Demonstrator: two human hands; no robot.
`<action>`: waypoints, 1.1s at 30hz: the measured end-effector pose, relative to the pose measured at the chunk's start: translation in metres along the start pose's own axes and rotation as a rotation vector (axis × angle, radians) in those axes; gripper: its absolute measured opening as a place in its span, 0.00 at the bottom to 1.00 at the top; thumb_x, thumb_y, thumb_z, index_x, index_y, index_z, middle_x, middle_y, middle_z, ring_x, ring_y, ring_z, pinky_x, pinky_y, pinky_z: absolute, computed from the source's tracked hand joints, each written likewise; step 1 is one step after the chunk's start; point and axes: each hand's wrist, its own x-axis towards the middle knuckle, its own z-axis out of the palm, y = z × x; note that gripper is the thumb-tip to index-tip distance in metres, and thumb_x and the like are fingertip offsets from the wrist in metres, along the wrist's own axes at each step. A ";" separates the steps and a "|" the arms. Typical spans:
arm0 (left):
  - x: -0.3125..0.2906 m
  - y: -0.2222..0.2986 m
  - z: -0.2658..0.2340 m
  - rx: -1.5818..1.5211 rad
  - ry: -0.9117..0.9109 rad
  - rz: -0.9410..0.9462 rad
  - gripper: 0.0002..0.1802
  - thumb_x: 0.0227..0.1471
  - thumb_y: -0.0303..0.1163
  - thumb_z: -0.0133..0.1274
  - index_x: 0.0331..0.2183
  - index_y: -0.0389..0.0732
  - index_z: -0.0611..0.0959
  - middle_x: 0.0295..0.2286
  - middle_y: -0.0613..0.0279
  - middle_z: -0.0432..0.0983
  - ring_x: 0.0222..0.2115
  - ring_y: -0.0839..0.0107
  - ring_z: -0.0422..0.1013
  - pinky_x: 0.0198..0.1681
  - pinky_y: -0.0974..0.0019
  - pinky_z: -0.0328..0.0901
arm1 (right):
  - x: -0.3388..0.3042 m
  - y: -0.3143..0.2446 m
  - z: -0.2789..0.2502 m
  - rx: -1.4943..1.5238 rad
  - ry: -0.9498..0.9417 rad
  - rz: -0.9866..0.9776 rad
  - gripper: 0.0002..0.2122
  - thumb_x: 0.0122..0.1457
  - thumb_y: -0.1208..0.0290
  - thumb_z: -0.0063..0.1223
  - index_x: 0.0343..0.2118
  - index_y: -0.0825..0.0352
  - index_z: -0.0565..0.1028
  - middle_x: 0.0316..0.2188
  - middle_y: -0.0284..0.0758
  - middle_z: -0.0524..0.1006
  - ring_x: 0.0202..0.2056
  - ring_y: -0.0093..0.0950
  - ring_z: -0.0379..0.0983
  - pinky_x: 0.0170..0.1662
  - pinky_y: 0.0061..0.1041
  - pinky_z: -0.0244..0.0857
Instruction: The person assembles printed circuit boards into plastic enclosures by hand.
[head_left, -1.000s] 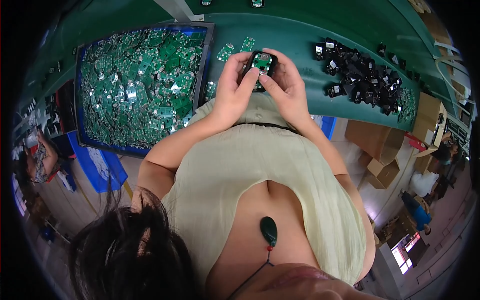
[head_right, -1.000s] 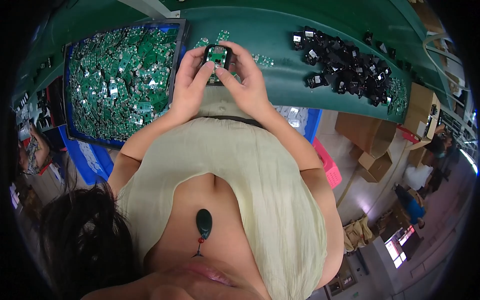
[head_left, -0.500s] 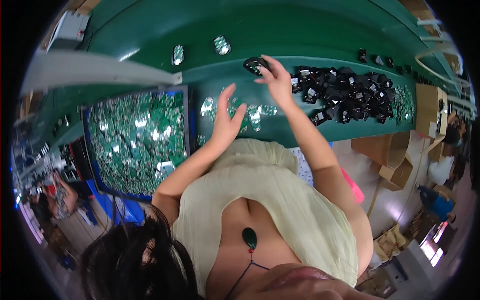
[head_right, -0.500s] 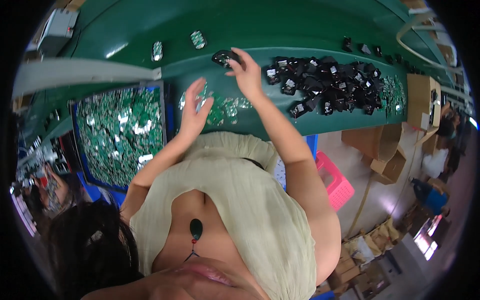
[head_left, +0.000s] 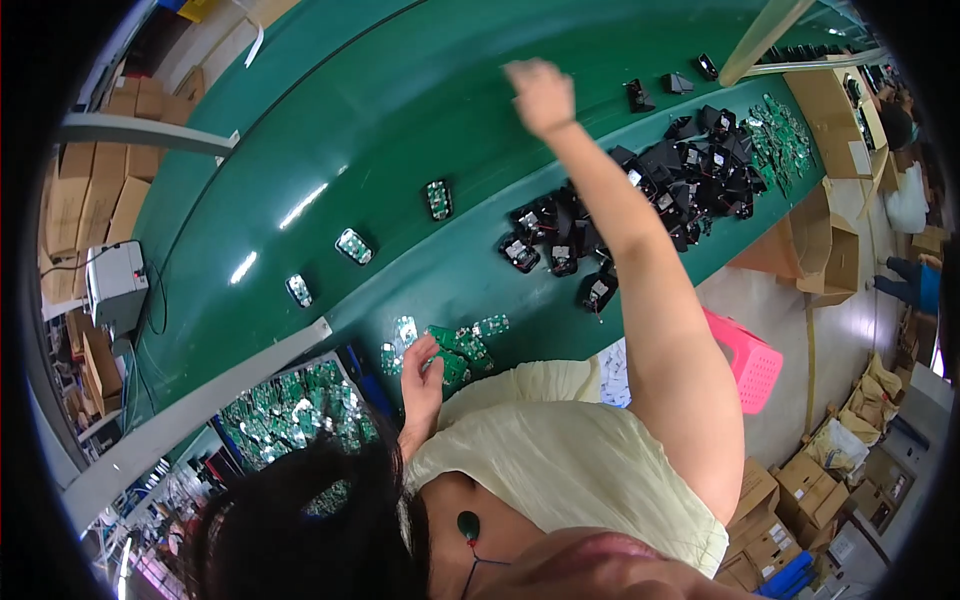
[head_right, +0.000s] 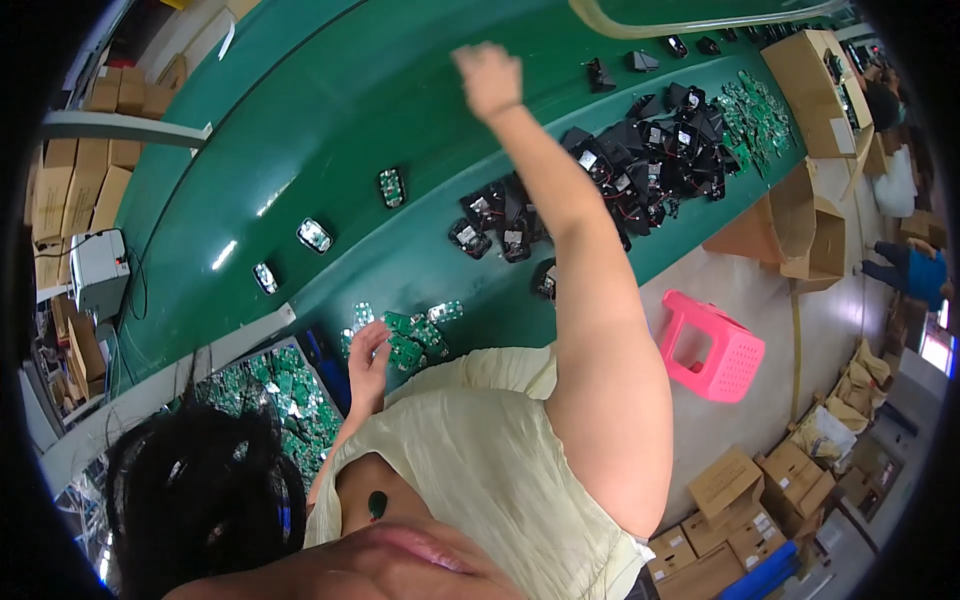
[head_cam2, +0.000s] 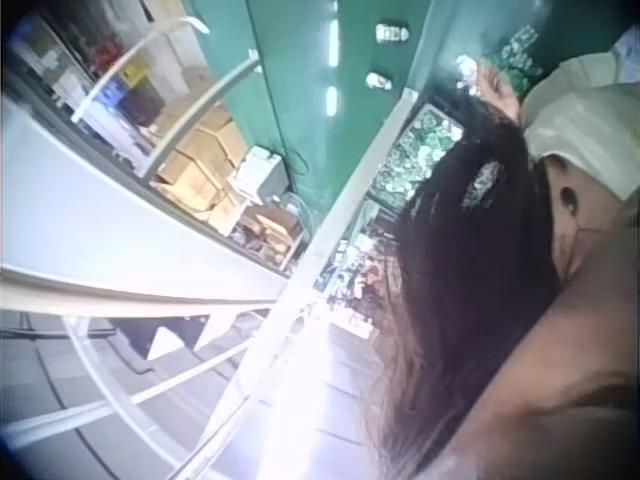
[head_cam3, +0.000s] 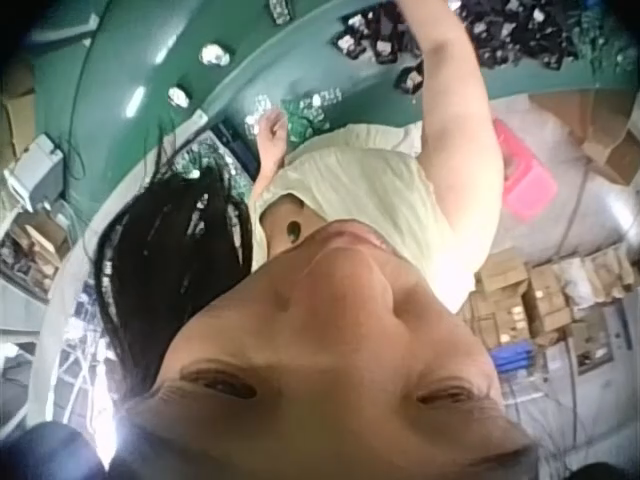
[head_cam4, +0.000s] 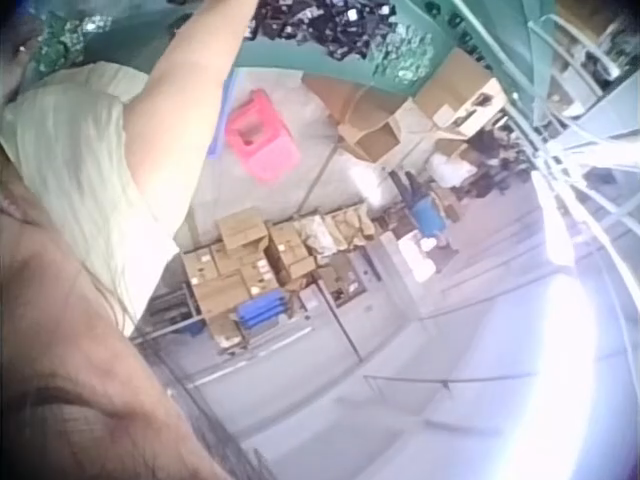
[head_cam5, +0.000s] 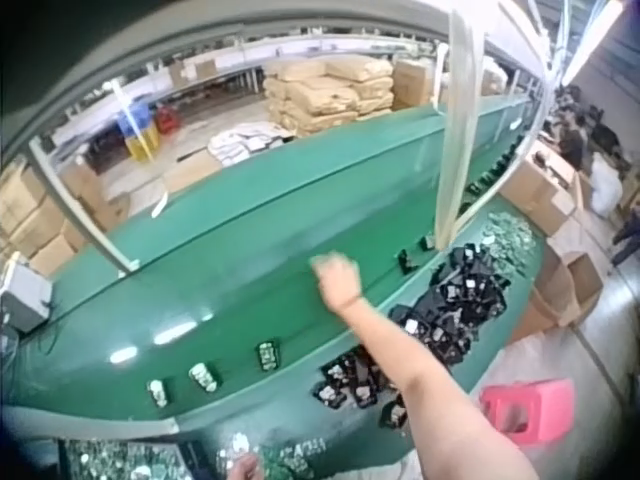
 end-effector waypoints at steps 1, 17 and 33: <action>0.000 -0.003 0.001 0.019 -0.029 -0.006 0.21 0.46 0.18 0.44 0.46 0.36 0.66 0.42 0.59 0.66 0.43 0.70 0.64 0.46 0.70 0.58 | 0.005 0.034 -0.001 -0.241 -0.023 0.247 0.26 0.40 0.66 0.57 0.46 0.54 0.64 0.40 0.35 0.66 0.44 0.33 0.62 0.39 0.38 0.59; 0.005 0.012 0.023 -0.077 0.030 0.049 0.22 0.51 0.33 0.48 0.47 0.37 0.65 0.42 0.55 0.66 0.41 0.70 0.66 0.42 0.69 0.61 | -0.080 -0.048 -0.066 1.449 -0.581 0.285 0.08 0.53 0.73 0.48 0.36 0.66 0.71 0.29 0.29 0.71 0.31 0.18 0.67 0.37 0.20 0.64; -0.086 0.009 -0.031 -0.719 0.046 -0.152 0.19 0.50 0.25 0.35 0.46 0.35 0.62 0.37 0.55 0.68 0.31 0.63 0.71 0.36 0.64 0.69 | -0.241 -0.229 -0.166 1.619 -0.965 0.072 0.11 0.56 0.68 0.46 0.37 0.68 0.74 0.37 0.33 0.72 0.41 0.24 0.66 0.46 0.24 0.60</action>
